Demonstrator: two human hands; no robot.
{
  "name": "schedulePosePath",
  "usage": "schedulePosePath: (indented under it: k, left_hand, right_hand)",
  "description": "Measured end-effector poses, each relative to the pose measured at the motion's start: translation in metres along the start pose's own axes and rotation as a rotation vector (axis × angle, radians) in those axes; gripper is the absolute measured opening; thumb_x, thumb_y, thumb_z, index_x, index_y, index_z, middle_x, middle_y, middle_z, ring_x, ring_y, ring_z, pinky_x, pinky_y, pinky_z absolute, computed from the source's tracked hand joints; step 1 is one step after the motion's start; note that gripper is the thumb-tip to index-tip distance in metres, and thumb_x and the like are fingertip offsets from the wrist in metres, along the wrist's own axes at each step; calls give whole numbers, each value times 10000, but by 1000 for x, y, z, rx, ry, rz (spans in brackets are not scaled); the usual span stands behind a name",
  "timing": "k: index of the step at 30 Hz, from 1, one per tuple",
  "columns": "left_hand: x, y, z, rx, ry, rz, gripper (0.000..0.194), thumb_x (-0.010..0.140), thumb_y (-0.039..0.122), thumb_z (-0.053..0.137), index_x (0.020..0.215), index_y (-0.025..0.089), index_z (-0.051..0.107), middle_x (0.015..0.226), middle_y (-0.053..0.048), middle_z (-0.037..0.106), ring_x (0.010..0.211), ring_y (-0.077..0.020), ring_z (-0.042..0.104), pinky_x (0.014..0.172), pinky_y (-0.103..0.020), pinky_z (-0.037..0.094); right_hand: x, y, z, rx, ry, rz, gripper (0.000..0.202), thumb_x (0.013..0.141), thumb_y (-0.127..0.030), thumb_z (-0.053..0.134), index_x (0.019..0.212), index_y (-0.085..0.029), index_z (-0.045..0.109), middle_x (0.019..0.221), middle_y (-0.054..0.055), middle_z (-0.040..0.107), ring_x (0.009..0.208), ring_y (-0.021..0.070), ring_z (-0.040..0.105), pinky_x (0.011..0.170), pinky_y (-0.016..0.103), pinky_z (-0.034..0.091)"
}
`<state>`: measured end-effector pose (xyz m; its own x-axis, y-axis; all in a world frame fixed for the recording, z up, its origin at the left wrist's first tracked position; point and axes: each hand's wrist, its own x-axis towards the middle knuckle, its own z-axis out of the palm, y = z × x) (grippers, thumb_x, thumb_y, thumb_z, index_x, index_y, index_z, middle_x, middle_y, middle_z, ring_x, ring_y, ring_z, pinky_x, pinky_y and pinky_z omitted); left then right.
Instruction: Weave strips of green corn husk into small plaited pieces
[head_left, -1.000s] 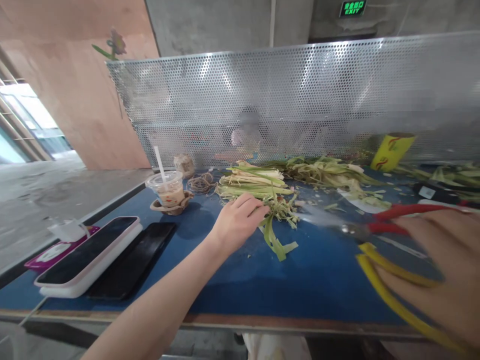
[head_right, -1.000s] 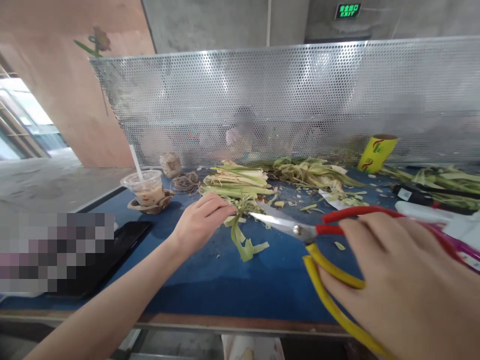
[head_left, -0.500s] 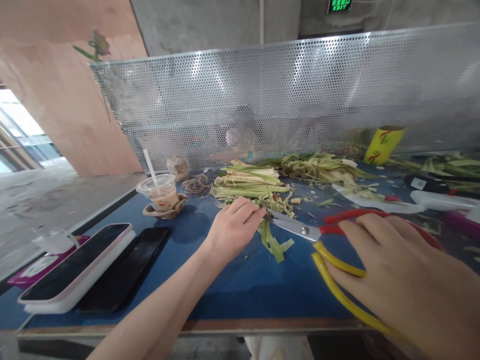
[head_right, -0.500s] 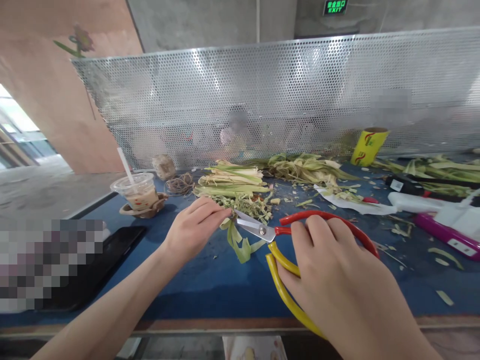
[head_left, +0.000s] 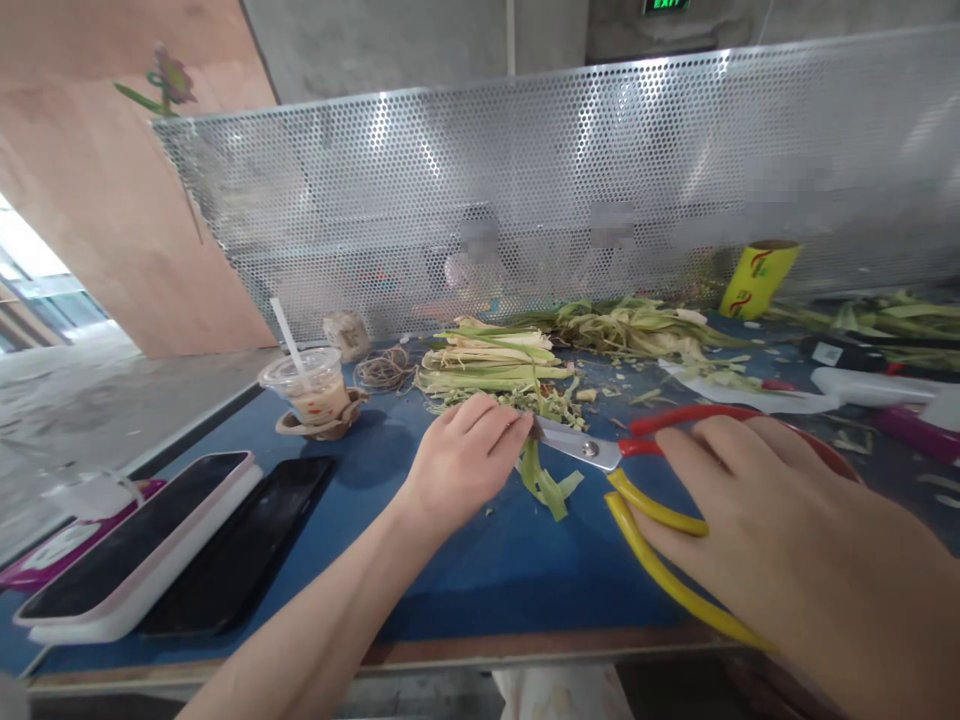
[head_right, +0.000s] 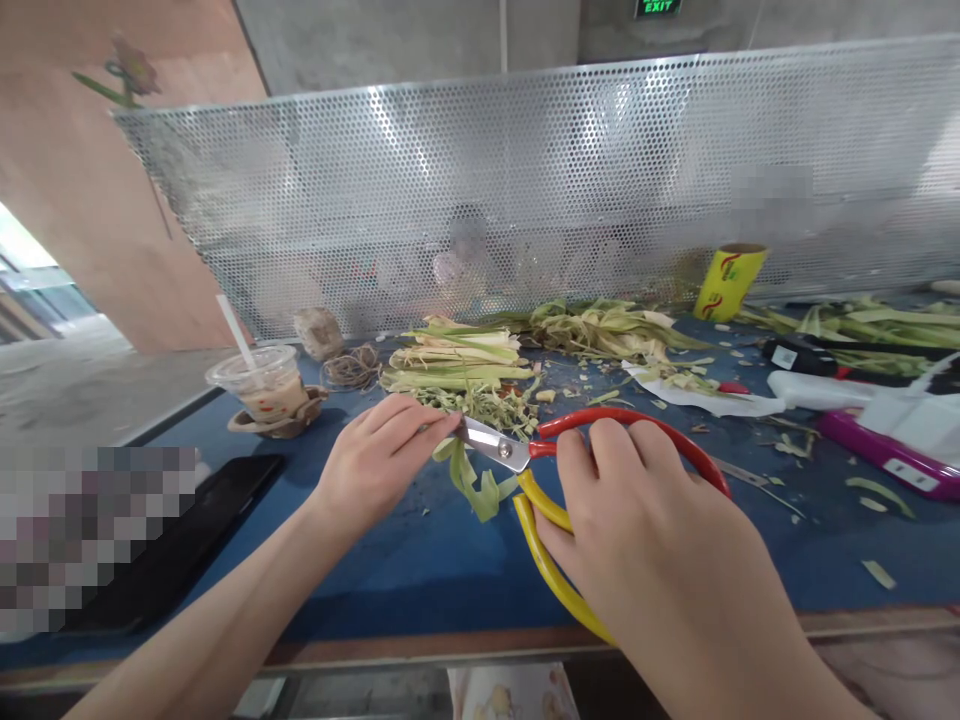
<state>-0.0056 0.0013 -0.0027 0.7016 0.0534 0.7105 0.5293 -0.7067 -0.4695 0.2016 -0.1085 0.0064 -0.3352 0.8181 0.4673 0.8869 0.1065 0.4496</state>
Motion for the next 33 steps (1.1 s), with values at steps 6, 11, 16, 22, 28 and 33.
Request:
schedulePosePath:
  k: [6, 11, 16, 22, 28, 33]
  left_hand:
    - [1, 1, 1, 23, 20, 27, 122, 830, 109, 508, 860, 95, 626, 769, -47, 675, 708, -153, 582, 610, -268, 528]
    - [2, 3, 3, 34, 31, 73, 115, 828, 98, 507, 847, 90, 620, 755, -47, 674, 699, -149, 587, 595, -263, 528]
    - [1, 1, 6, 58, 32, 102, 133, 831, 83, 489, 825, 80, 622, 711, -54, 663, 693, -156, 594, 584, -270, 531]
    - [1, -1, 7, 59, 13, 79, 169, 841, 90, 471, 799, 90, 634, 703, -57, 654, 697, -161, 586, 599, -277, 529]
    - [-6, -10, 7, -99, -13, -67, 180, 839, 107, 485, 912, 114, 649, 787, -57, 660, 750, -149, 565, 655, -268, 524]
    - [3, -21, 13, -230, 96, -286, 144, 822, 176, 542, 869, 164, 677, 731, -28, 660, 720, -130, 549, 682, -258, 509]
  right_hand:
    - [0, 1, 6, 21, -24, 21, 313, 850, -366, 307, 805, -251, 595, 766, 106, 551, 748, 271, 485, 575, 357, 385]
    - [2, -1, 8, -21, -2, 9, 255, 812, -371, 366, 772, -227, 573, 730, 102, 545, 697, 259, 474, 554, 346, 374]
    - [2, -2, 6, -46, 49, 7, 188, 764, -346, 439, 764, -195, 552, 674, 82, 531, 680, 240, 489, 523, 309, 363]
    - [6, -4, 14, -34, 150, -6, 131, 728, -305, 485, 671, -189, 506, 590, 48, 512, 597, 190, 502, 451, 250, 300]
    - [5, -4, 31, 11, 174, 130, 185, 690, -372, 514, 664, -192, 548, 585, 46, 566, 523, 181, 540, 401, 241, 293]
    - [-12, 11, 61, 174, -63, 370, 240, 718, -424, 483, 693, -212, 591, 662, 64, 638, 564, 223, 600, 370, 261, 319]
